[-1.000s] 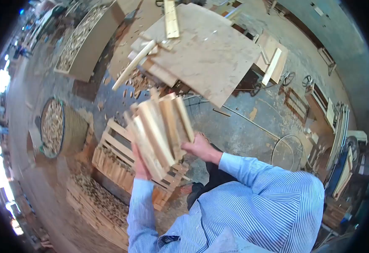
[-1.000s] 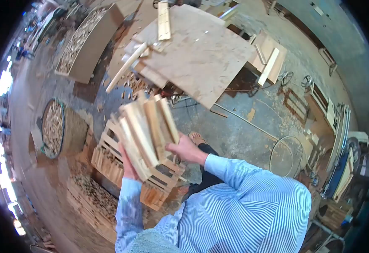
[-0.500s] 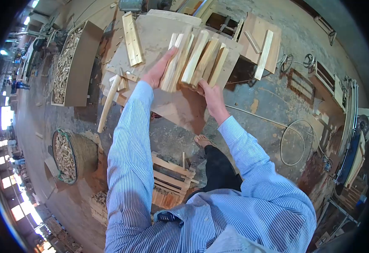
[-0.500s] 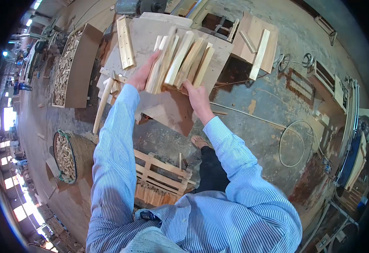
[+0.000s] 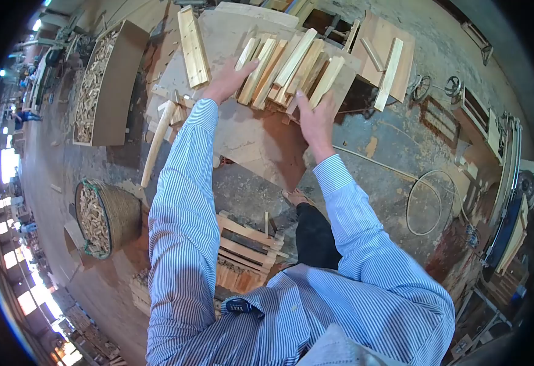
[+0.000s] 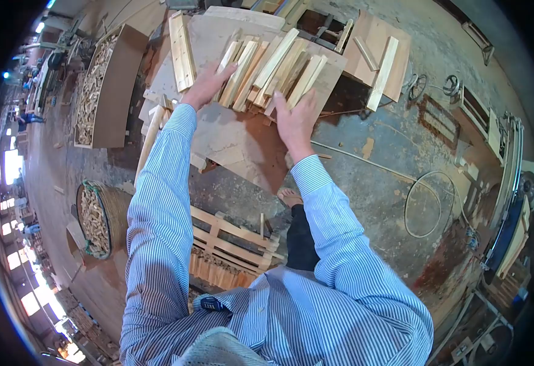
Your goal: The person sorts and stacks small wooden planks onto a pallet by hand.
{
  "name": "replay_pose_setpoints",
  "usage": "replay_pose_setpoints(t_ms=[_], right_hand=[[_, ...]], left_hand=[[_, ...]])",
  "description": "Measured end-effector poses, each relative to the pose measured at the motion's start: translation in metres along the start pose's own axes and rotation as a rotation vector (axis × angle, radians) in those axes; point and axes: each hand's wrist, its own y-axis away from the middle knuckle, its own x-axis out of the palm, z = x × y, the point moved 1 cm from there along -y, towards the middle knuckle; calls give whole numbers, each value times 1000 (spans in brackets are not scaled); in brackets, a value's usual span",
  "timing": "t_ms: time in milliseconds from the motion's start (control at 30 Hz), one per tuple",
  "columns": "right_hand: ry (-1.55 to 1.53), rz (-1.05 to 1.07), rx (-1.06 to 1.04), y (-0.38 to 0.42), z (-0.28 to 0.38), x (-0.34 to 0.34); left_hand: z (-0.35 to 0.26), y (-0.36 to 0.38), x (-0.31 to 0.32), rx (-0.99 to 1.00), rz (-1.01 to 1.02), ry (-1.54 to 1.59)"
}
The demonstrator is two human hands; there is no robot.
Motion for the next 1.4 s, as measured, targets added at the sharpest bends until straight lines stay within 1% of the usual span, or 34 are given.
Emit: replay_pose_setpoints(t_ms=[33,67,133,167,200,233,267,300,367,433,467,533,567,633,700,733,800,833,867,900,933,967,1000,1033,1100,1133,1167,1200,1233,1267,1300,1333,1367,1400], right_hand=[[-1,-12,45,-2,6,-7],[-225,151,116,-7,10,-22],[-192,120,69,-5,6,-33],[-175,84,33,-2,3,-40],[-71,-22,-50,-1,-19,-31],[-59,-8,-56,-3,-22,-32],[-90,-20,-101,-4,-24,-33],[-122,-14,-139,-1,-29,-32],[-63,86,-78,-6,-41,-30],[92,175,-135,-4,-49,-22],[157,207,-171,4,-46,-22],[215,228,-212,17,-41,-27],[61,168,-141,32,-33,-28],[203,218,-197,38,-56,-40],[182,246,-329,75,-63,-51],[190,284,-343,102,-64,-53],[223,263,-335,148,-72,-56],[255,310,-329,170,-90,-56],[284,358,-325,192,-113,-50],[321,485,-329,224,-128,-39],[366,612,-326,262,-141,-30],[477,799,-340,296,-154,-17],[573,983,-354,328,-171,7],[552,1021,-371,357,-194,35],[551,1411,-633,425,-247,88],[569,1543,-734,453,-272,118],[557,1572,-740,475,-307,146],[574,1634,-901,495,-341,174],[594,1687,-1063,518,-370,197],[765,1715,-1125,535,-399,219],[771,1734,-1125,551,-424,241],[810,1753,-1173,567,-449,262],[852,1771,-1217,580,-473,274],[860,1787,-1211,591,-491,283]], left_hand=[[6,6,0,-12,-31,-95],[11,11,-1,-15,-32,-80],[41,11,-1,216,-184,-157],[55,15,1,214,-178,-139],[66,26,1,207,-271,-144],[72,41,1,192,-371,-152],[81,59,1,182,-429,-146],[90,73,0,138,-440,-136],[126,118,2,274,-532,-50],[163,178,0,225,-546,5],[176,227,6,103,-563,5],[190,286,4,-2,-676,377],[222,321,14,-45,-710,385],[304,397,44,-176,-822,234],[329,475,76,-458,-945,374],[361,515,102,-534,-972,401],[421,596,173,-697,-999,436],[441,630,213,-787,-999,443],[450,659,250,-917,-957,462],[457,688,289,-1048,-910,481],[470,713,343,-1151,-849,496],[480,730,387,-1248,-785,510],[477,736,410,-1285,-736,556],[475,735,433,-1325,-699,594],[498,733,490,-1379,-559,617],[517,728,512,-1384,-499,634],[541,721,540,-1381,-436,653],[565,710,564,-1402,-446,663],[586,698,589,-1372,-526,423],[603,686,616,-1327,-589,187],[618,673,621,-1341,-582,199],[630,659,605,-1438,-495,437],[641,648,608,-1521,-398,677],[655,638,636,-1530,-386,686]])
